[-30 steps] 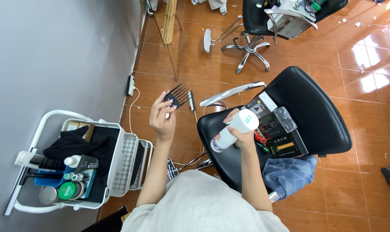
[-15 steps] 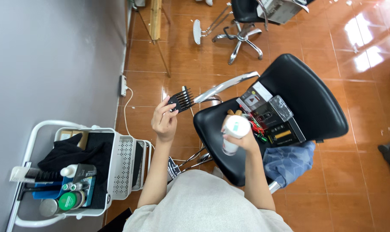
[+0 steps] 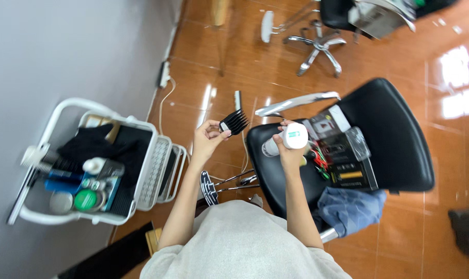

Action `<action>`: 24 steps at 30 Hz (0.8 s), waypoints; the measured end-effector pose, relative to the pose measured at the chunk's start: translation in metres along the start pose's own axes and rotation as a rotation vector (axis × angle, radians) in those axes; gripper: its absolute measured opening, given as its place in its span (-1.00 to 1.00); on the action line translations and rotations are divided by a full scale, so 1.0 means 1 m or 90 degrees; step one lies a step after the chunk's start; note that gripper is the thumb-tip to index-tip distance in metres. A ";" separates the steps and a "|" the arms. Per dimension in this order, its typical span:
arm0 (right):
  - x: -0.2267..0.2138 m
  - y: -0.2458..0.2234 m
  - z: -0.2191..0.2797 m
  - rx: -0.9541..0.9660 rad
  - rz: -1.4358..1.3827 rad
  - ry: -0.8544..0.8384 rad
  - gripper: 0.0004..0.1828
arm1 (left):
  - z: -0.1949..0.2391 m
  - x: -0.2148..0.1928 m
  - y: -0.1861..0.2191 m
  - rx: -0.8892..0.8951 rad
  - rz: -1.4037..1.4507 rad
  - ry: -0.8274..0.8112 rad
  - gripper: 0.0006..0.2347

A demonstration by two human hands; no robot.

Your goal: The person organizes various barbering items by picking them up from a rolling cart and placing them on a salon chair, including a comb, a spray bottle, a neck duster brush, and several red hair clips.

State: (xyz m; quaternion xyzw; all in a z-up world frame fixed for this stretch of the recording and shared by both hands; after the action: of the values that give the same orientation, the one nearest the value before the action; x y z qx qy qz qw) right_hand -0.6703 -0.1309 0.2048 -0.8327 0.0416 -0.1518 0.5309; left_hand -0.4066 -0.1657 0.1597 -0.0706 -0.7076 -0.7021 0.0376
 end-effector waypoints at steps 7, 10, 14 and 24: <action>0.128 0.035 0.018 0.063 -0.006 -0.188 -0.37 | 0.046 -0.122 0.022 -0.001 -0.054 0.210 -0.76; 0.191 0.047 0.033 0.113 -0.007 -0.281 -0.36 | 0.072 -0.175 0.035 0.023 -0.037 0.290 -0.78; 0.273 0.062 0.064 0.074 0.026 -0.423 -0.43 | 0.116 -0.239 0.042 0.002 -0.031 0.413 -0.80; 0.403 0.087 0.182 0.208 -0.026 -0.718 -0.40 | 0.214 -0.320 0.028 0.041 -0.001 0.622 -0.80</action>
State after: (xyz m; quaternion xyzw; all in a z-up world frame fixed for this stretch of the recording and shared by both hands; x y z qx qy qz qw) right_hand -0.2254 -0.1030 0.1397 -0.6929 -0.2875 0.3000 0.5892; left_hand -0.0770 0.0330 0.1366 0.2690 -0.6284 -0.6309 0.3670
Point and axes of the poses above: each hand's wrist, its own z-axis away from the middle knuckle, its own x-axis out of the palm, y = z × x, the point moved 1 cm from there along -z, towards the middle knuckle, and after that the axes turned 13 degrees about -z, right-handed, at the moved point
